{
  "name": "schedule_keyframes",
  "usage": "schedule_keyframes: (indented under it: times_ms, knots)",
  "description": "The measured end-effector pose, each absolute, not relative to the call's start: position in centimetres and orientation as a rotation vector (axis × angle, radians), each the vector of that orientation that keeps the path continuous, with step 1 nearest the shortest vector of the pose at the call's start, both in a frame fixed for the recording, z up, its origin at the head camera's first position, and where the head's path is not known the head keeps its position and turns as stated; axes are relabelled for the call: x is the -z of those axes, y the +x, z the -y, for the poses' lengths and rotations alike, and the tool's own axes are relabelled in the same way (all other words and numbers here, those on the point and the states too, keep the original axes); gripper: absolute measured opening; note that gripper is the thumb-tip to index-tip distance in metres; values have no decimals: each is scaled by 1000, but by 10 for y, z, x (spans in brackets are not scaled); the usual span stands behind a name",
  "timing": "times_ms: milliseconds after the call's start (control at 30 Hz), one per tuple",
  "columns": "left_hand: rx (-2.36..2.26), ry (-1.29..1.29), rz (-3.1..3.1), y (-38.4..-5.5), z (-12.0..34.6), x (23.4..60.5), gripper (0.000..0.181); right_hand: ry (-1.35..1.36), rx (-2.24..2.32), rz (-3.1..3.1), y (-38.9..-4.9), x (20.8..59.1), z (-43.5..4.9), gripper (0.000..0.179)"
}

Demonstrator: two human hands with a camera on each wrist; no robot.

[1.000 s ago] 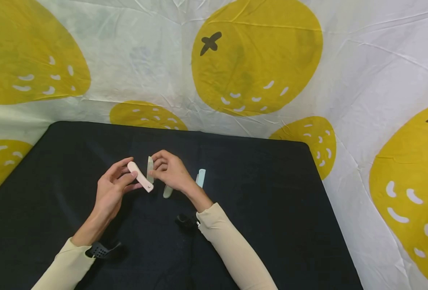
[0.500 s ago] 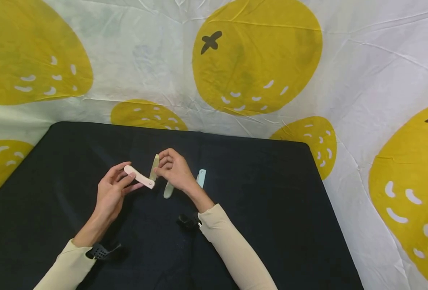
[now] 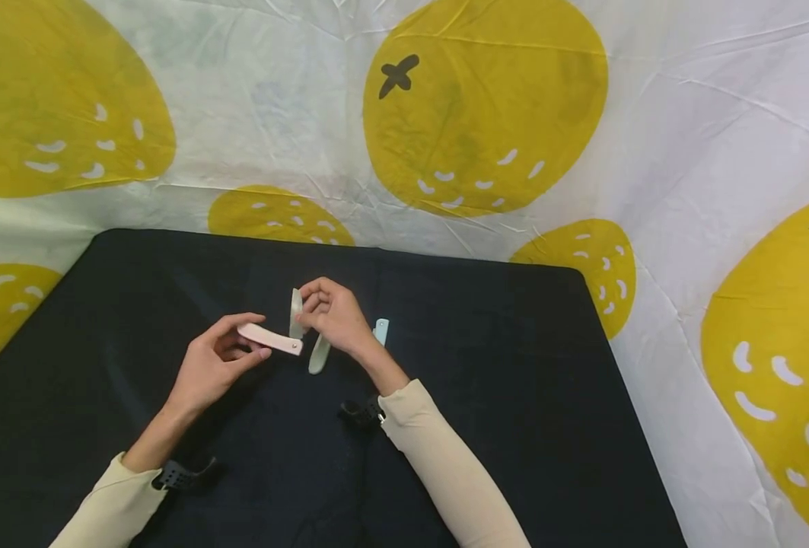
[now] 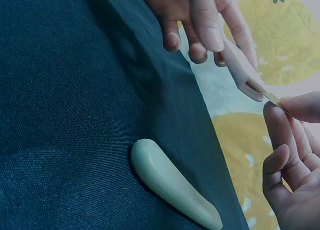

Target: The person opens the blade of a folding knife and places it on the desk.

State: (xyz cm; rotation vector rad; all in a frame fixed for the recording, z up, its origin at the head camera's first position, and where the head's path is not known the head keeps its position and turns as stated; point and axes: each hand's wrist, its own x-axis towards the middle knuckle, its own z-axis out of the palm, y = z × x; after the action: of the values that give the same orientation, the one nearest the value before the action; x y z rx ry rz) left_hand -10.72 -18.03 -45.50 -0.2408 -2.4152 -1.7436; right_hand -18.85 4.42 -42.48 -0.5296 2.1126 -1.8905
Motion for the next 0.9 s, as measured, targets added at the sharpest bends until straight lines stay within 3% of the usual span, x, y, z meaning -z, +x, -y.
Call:
schedule_keyframes:
  times_ms: [367, 900]
  knots:
    - [1618, -183, 2433, -107, 182, 457, 34, -468, 1926, -2064, -191, 426, -44, 33]
    - [1474, 176, 2423, -102, 177, 459, 27, -320, 2119, -2040, -194, 428, -42, 29]
